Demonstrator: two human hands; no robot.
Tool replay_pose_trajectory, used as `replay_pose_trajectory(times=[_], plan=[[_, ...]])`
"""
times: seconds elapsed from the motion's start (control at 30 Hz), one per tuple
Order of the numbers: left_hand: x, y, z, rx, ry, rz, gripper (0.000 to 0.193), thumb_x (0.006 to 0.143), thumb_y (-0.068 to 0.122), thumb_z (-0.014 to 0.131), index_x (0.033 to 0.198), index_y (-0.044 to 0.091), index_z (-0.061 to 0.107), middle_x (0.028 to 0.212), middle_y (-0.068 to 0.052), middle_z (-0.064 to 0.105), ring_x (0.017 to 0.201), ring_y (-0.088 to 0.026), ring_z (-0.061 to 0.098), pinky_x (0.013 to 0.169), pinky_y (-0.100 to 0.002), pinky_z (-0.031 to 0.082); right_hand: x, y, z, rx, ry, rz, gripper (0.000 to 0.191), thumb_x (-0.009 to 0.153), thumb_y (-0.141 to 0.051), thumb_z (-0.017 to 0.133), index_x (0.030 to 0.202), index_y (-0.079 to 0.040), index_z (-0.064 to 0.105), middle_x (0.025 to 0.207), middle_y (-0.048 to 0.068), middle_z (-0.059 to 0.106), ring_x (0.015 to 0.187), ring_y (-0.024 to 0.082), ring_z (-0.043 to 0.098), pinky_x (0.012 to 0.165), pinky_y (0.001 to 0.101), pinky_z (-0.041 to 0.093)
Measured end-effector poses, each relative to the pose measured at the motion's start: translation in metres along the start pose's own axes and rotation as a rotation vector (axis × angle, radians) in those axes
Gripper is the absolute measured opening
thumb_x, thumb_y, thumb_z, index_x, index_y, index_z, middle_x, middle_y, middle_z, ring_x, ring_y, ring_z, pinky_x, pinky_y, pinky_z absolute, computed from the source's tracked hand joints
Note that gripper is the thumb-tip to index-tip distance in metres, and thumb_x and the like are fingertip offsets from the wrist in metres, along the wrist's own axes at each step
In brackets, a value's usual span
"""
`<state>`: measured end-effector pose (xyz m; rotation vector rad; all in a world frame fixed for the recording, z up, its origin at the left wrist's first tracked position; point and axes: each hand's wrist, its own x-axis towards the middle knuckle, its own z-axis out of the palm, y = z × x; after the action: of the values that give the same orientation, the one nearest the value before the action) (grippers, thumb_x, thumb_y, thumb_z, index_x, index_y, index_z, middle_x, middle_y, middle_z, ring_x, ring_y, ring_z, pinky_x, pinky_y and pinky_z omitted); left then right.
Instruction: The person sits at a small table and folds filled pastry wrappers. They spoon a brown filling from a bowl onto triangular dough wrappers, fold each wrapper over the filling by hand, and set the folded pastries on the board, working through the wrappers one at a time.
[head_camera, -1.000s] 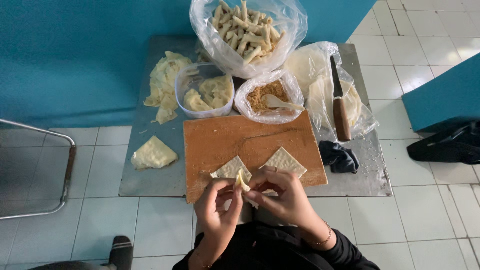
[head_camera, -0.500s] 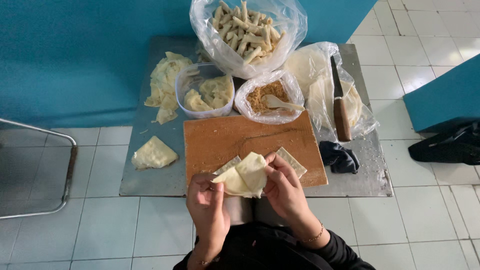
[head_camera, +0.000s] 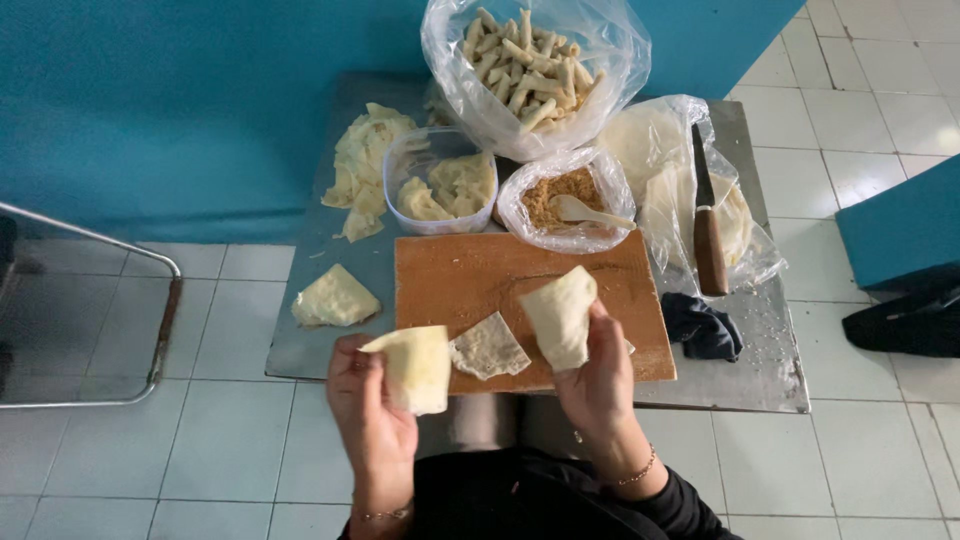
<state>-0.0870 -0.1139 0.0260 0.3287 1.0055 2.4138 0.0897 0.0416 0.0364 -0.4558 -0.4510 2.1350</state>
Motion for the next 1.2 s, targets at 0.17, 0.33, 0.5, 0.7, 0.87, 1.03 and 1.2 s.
replay_pose_trajectory(times=[0.17, 0.33, 0.5, 0.7, 0.87, 1.03, 1.2], plan=[[0.038, 0.03, -0.03, 0.102, 0.079, 0.16, 0.015, 0.103, 0.002, 0.058, 0.117, 0.002, 0.054, 0.112, -0.006, 0.059, 0.104, -0.013, 0.062, 0.093, -0.029, 0.055, 0.004, -0.017, -0.008, -0.04, 0.001, -0.088, 0.043, 0.107, -0.023, 0.041, 0.145, -0.004, 0.048, 0.133, 0.01, 0.065, 0.121, 0.022, 0.065, 0.101, 0.0384, 0.055], [0.088, 0.026, -0.039, 0.221, 0.105, 0.12, 0.018, 0.101, 0.007, 0.064, 0.116, 0.005, 0.054, 0.11, -0.004, 0.049, 0.102, -0.012, 0.056, 0.09, -0.029, 0.053, -0.001, -0.012, -0.008, -0.134, -0.054, -0.076, 0.03, 0.107, -0.022, 0.042, 0.131, -0.006, 0.051, 0.123, 0.008, 0.065, 0.112, 0.021, 0.068, 0.093, 0.04, 0.058], [0.065, 0.028, -0.041, 1.506, 0.301, 0.674, 0.029, 0.094, 0.009, 0.073, 0.121, 0.004, 0.062, 0.115, -0.012, 0.048, 0.108, -0.025, 0.052, 0.092, -0.038, 0.047, -0.006, -0.009, -0.011, -0.253, -0.183, -0.139, 0.013, 0.111, -0.015, 0.049, 0.117, -0.003, 0.051, 0.113, 0.009, 0.065, 0.099, 0.018, 0.068, 0.079, 0.0345, 0.057], [-0.006, -0.006, 0.01, 0.478, -0.233, -0.007, 0.04, 0.102, 0.028, 0.059, 0.131, 0.002, 0.063, 0.131, -0.015, 0.065, 0.112, -0.022, 0.059, 0.097, -0.038, 0.046, -0.023, -0.006, 0.017, -1.293, -0.39, -0.742, 0.006, 0.098, -0.003, 0.064, 0.103, -0.003, 0.061, 0.1, 0.009, 0.068, 0.096, 0.015, 0.065, 0.081, 0.0294, 0.053], [-0.03, -0.025, 0.047, -0.375, -0.444, -0.44, 0.069, 0.105, 0.037, 0.054, 0.157, -0.006, 0.037, 0.15, -0.02, 0.054, 0.14, -0.028, 0.05, 0.12, -0.044, 0.036, -0.029, 0.0, 0.039, -1.485, -0.609, -0.778, 0.024, 0.087, 0.006, 0.063, 0.108, -0.003, 0.072, 0.094, 0.01, 0.068, 0.087, 0.023, 0.068, 0.078, 0.0323, 0.054], [-0.024, -0.013, 0.052, -0.393, -0.352, -0.449, 0.075, 0.099, 0.025, 0.055, 0.162, -0.002, 0.024, 0.156, -0.015, 0.044, 0.142, -0.025, 0.046, 0.119, -0.046, 0.035, -0.038, -0.022, 0.025, -1.411, -0.31, -0.408, 0.031, 0.094, 0.012, 0.054, 0.106, -0.006, 0.077, 0.083, 0.004, 0.068, 0.07, 0.018, 0.063, 0.064, 0.0298, 0.052], [-0.024, 0.003, 0.059, -0.371, -0.433, -0.421, 0.088, 0.094, 0.021, 0.059, 0.167, 0.002, 0.013, 0.158, -0.02, 0.039, 0.145, -0.029, 0.043, 0.121, -0.046, 0.034, -0.046, -0.038, 0.026, -1.424, -0.648, -0.65, 0.029, 0.08, 0.008, 0.071, 0.104, -0.007, 0.073, 0.108, 0.008, 0.065, 0.102, 0.024, 0.067, 0.084, 0.0341, 0.057]])
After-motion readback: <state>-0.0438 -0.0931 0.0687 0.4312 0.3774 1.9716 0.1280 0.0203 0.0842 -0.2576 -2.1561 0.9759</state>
